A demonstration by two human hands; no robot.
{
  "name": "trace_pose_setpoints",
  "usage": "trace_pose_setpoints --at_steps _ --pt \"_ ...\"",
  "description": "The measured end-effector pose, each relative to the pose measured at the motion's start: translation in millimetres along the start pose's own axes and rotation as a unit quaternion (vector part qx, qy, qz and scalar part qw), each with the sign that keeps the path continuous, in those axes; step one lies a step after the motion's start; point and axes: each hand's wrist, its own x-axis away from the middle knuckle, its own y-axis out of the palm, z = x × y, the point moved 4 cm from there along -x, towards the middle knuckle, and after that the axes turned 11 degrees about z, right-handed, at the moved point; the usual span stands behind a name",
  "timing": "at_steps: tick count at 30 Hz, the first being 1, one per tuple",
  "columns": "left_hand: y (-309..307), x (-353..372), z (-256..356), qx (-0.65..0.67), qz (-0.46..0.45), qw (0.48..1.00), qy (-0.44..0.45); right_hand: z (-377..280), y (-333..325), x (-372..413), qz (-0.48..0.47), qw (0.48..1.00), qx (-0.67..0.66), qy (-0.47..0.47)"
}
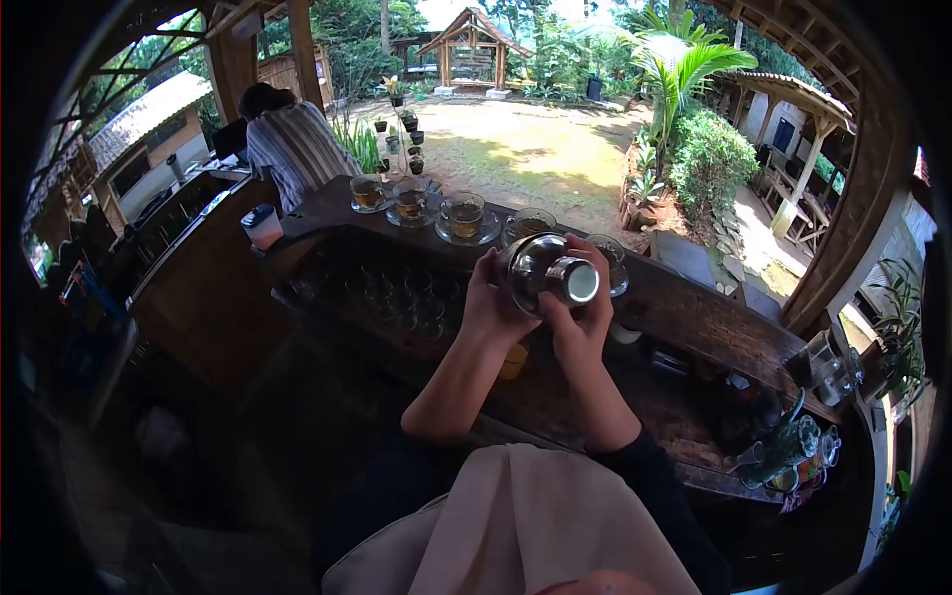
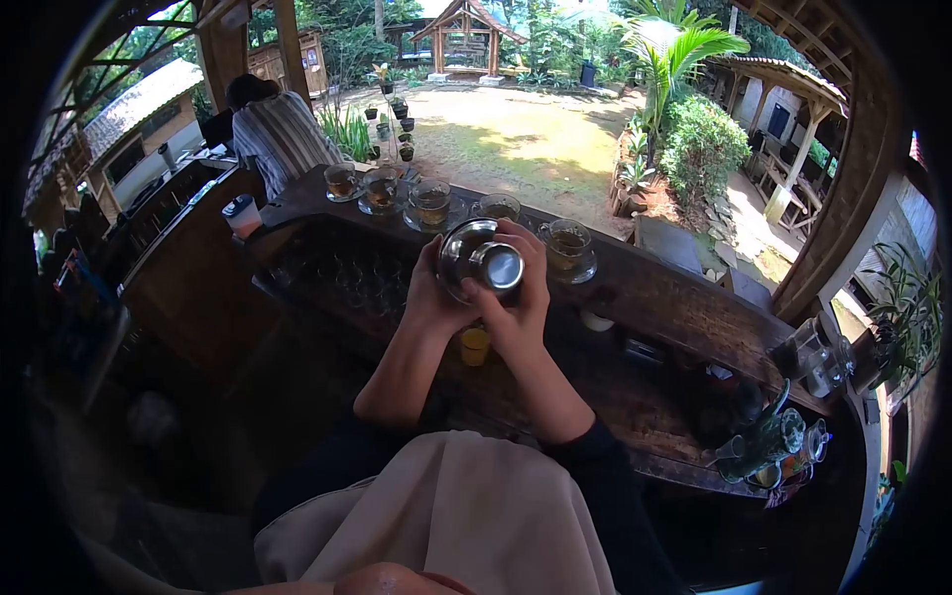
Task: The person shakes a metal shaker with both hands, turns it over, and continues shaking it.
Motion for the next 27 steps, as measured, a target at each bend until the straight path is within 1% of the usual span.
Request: trace_pose_setpoints --at_steps 2,3,4,5,6,7,8,10,11,12,13,14,15,16,17,18,19,20,21,22,23,24,25,26,27 --pt "20 20 6 -0.020 0.068 0.997 0.023 -15 9 -5 -0.060 0.996 -0.008 -0.066" --pt "25 29 16 -0.070 -0.004 0.997 0.028 -34 15 1 -0.111 0.977 -0.014 -0.179" --pt "30 39 24 -0.073 -0.080 0.993 -0.041 -61 23 13 -0.127 0.950 -0.053 -0.279" --pt "43 57 18 -0.088 -0.093 0.992 -0.017 -88 25 21 -0.189 0.907 -0.072 -0.370" --pt "55 74 10 -0.103 -0.107 0.989 0.006 -99 34 43 -0.124 0.886 -0.131 -0.428" --pt "43 63 16 -0.161 -0.233 0.951 0.128 -103 36 55 -0.091 0.827 -0.153 -0.533" --pt "65 65 16 -0.197 -0.410 0.868 0.198 -98 39 51 -0.091 0.827 -0.157 -0.533" --pt "48 56 26 -0.265 -0.345 0.892 0.122 -90 39 53 -0.122 0.742 -0.157 -0.640" --pt "35 57 31 -0.194 -0.214 0.955 0.061 -64 48 60 -0.060 0.839 -0.149 -0.519" --pt "27 62 28 -0.116 -0.076 0.990 -0.002 -65 45 35 -0.183 0.873 -0.051 -0.450" --pt "31 59 22 0.040 -0.218 0.963 -0.152 -36 57 26 -0.161 0.912 -0.053 -0.373" --pt "-19 16 24 0.237 -0.379 0.877 -0.175 -13 64 16 -0.173 0.952 -0.013 -0.253" --pt "-20 19 23 0.239 -0.378 0.877 -0.177 6 67 11 -0.137 0.983 0.043 -0.116" --pt "-30 10 27 0.208 -0.193 0.957 -0.062 0 60 11 -0.138 0.982 0.047 -0.118" --pt "-37 2 35 0.159 -0.004 0.986 0.055 -9 55 7 -0.154 0.978 0.056 -0.127" --pt "-21 10 23 0.120 -0.015 0.989 0.080 -18 49 3 -0.167 0.974 0.066 -0.137" --pt "0 20 5 0.128 -0.084 0.987 -0.053 -36 40 5 -0.204 0.952 0.006 -0.226" --pt "14 32 -7 0.136 -0.150 0.962 -0.183 -63 28 14 -0.232 0.927 0.013 -0.293" --pt "16 28 0 -0.076 -0.159 0.979 -0.099 -89 18 21 -0.218 0.895 0.021 -0.389" --pt "40 34 -16 -0.121 -0.263 0.954 -0.077 -113 2 23 -0.224 0.869 -0.025 -0.441" --pt "51 35 -30 -0.159 -0.345 0.925 0.014 -129 -13 25 -0.231 0.837 -0.071 -0.492" --pt "58 36 -44 -0.192 -0.421 0.880 0.104 -125 -17 26 -0.230 0.835 -0.065 -0.496" --pt "59 26 -52 -0.190 -0.426 0.879 0.096 -118 -25 33 -0.150 0.807 -0.124 -0.557" --pt "53 12 -62 -0.199 -0.371 0.906 0.045 -116 -39 39 -0.068 0.769 -0.180 -0.610" --pt "51 5 -76 -0.206 -0.310 0.928 -0.009 -120 -50 23 -0.084 0.797 -0.118 -0.587"
